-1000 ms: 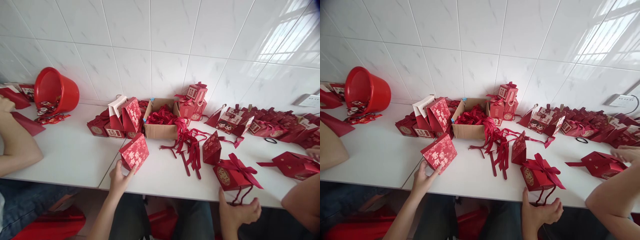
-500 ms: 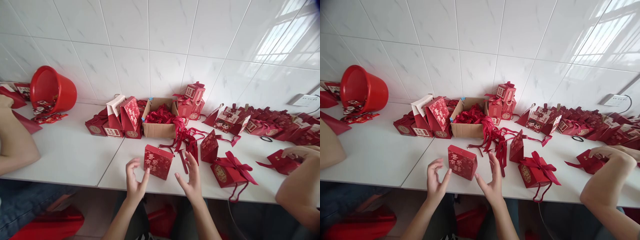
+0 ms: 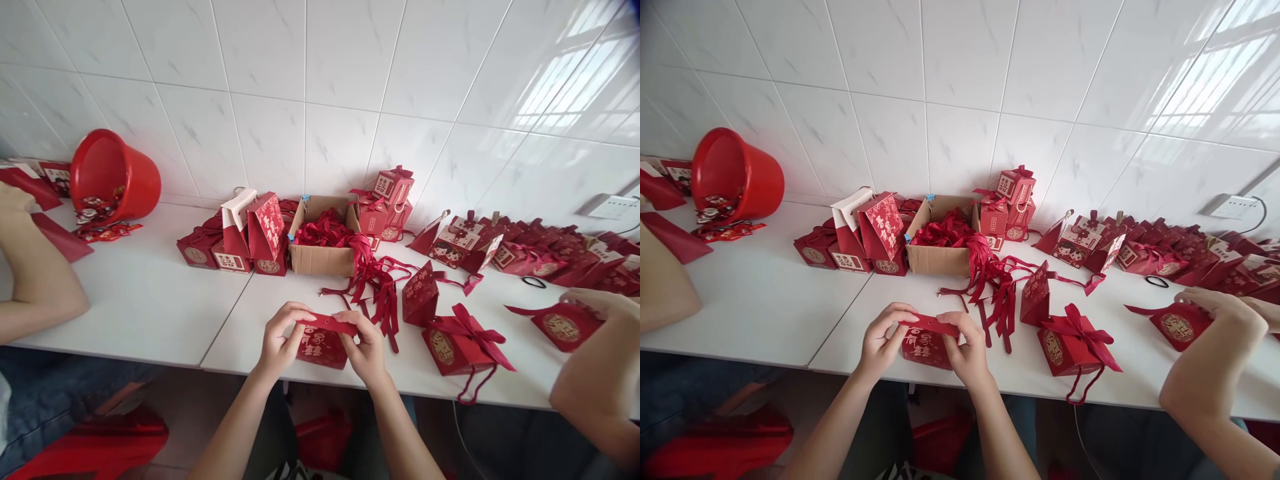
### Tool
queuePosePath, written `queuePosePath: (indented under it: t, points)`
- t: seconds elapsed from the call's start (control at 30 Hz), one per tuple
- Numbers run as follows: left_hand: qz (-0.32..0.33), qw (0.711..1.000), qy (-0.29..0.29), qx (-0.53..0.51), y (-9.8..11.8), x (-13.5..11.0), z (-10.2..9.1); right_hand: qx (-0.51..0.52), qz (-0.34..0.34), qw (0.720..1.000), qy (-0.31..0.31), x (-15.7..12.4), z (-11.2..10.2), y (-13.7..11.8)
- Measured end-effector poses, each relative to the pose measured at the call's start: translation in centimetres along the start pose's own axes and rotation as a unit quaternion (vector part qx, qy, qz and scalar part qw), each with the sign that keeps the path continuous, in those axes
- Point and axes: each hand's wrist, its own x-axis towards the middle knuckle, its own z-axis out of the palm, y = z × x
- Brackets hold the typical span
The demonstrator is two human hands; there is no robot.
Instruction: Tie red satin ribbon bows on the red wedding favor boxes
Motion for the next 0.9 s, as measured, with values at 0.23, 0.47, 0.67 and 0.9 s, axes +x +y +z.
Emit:
queuePosePath:
  t: [0.23,0.47,0.67,0.9]
  points:
    - [0.006,0.999,0.045,-0.015,0.8,-1.0,1.1,0.033,-0.016,0.999,-0.018,-0.8,0.3,-0.7]
    - [-0.137,0.988,0.064,-0.045,0.8,-3.1,2.0,0.024,0.027,0.998,-0.051,0.2,-0.4,-0.4]
    - [-0.163,0.983,0.073,-0.027,1.1,-3.3,1.9,-0.109,0.098,0.989,-0.035,5.6,0.4,5.8]
    - [-0.151,0.986,0.067,-0.020,2.0,-4.5,1.6,-0.236,0.120,0.955,-0.134,6.7,3.8,10.8]
